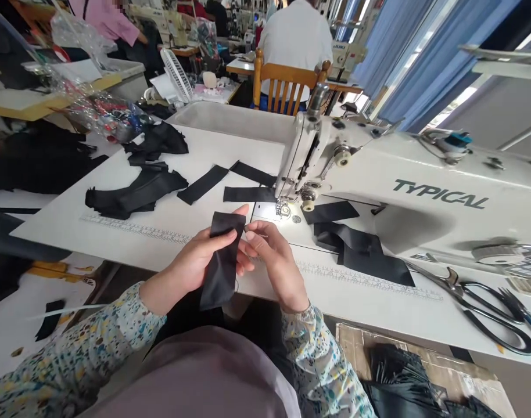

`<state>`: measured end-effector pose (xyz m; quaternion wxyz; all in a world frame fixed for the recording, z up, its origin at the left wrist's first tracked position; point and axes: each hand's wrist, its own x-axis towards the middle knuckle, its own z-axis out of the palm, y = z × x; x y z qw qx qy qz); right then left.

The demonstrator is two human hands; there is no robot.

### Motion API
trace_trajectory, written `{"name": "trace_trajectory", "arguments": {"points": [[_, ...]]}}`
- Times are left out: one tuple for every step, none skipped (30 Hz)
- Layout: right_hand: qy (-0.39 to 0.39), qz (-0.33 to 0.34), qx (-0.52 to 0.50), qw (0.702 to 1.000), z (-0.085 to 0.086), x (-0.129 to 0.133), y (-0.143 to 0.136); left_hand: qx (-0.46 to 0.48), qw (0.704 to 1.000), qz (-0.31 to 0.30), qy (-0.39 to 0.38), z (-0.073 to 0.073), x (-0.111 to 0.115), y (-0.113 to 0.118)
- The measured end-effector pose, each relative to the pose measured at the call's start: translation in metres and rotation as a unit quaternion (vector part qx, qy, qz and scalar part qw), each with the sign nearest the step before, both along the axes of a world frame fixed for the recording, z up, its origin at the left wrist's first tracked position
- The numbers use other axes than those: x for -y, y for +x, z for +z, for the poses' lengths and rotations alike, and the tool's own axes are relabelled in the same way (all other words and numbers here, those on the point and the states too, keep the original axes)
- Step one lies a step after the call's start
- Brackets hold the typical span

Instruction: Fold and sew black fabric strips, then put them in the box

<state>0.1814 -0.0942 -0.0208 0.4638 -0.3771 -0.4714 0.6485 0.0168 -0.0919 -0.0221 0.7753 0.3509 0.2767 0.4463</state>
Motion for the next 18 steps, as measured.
{"name": "trace_trajectory", "arguments": {"points": [[-0.002,0.019,-0.006,1.000,0.001,-0.002,-0.002,-0.006,1.000,-0.002,0.003,0.000,-0.001,0.001],[-0.003,0.035,-0.006,0.999,0.001,-0.004,-0.005,-0.013,1.000,-0.003,0.003,0.000,-0.003,0.001],[-0.005,0.046,-0.004,0.999,0.002,-0.006,-0.007,-0.019,1.000,-0.003,0.003,-0.001,-0.003,0.002],[-0.008,0.051,-0.002,0.999,0.003,-0.008,-0.008,-0.027,1.000,-0.002,0.004,-0.003,-0.003,0.003],[-0.010,0.049,-0.002,0.999,0.004,-0.011,-0.009,-0.038,0.999,-0.001,0.008,-0.004,-0.003,0.002],[-0.008,0.039,-0.004,0.999,0.006,-0.013,-0.009,-0.056,0.998,-0.002,0.016,-0.005,-0.002,0.000],[0.002,0.020,-0.005,1.000,0.008,-0.015,-0.009,-0.081,0.996,-0.009,0.031,-0.006,-0.002,-0.004],[0.017,-0.005,-0.005,1.000,0.010,-0.016,-0.008,-0.118,0.992,-0.021,0.051,-0.005,-0.001,-0.010],[0.037,-0.030,-0.002,0.999,0.012,-0.017,-0.006,-0.162,0.983,-0.039,0.072,-0.004,-0.002,-0.018],[0.057,-0.052,0.002,0.997,0.015,-0.018,-0.004,-0.206,0.971,-0.075,0.100,-0.002,-0.003,-0.027],[0.071,-0.062,0.004,0.996,0.018,-0.019,-0.003,-0.253,0.954,-0.098,0.127,0.001,-0.006,-0.037],[0.081,-0.062,0.007,0.995,0.020,-0.019,-0.002,-0.303,0.936,-0.094,0.153,0.005,-0.009,-0.046],[0.090,-0.056,0.012,0.994,0.022,-0.018,-0.002,-0.341,0.920,-0.065,0.183,0.010,-0.011,-0.053],[0.098,-0.047,0.018,0.994,0.024,-0.017,-0.003,-0.359,0.910,-0.030,0.207,0.015,-0.014,-0.059],[0.106,-0.038,0.027,0.993,0.025,-0.015,-0.004,-0.362,0.905,0.003,0.225,0.020,-0.015,-0.062],[0.112,-0.031,0.037,0.993,0.025,-0.013,-0.006,-0.352,0.905,0.033,0.237,0.024,-0.015,-0.061],[0.117,-0.025,0.050,0.992,0.025,-0.010,-0.009,-0.335,0.909,0.058,0.242,0.027,-0.014,-0.059],[0.123,-0.024,0.067,0.990,0.024,-0.007,-0.011,-0.315,0.914,0.082,0.242,0.028,-0.012,-0.054]]}}
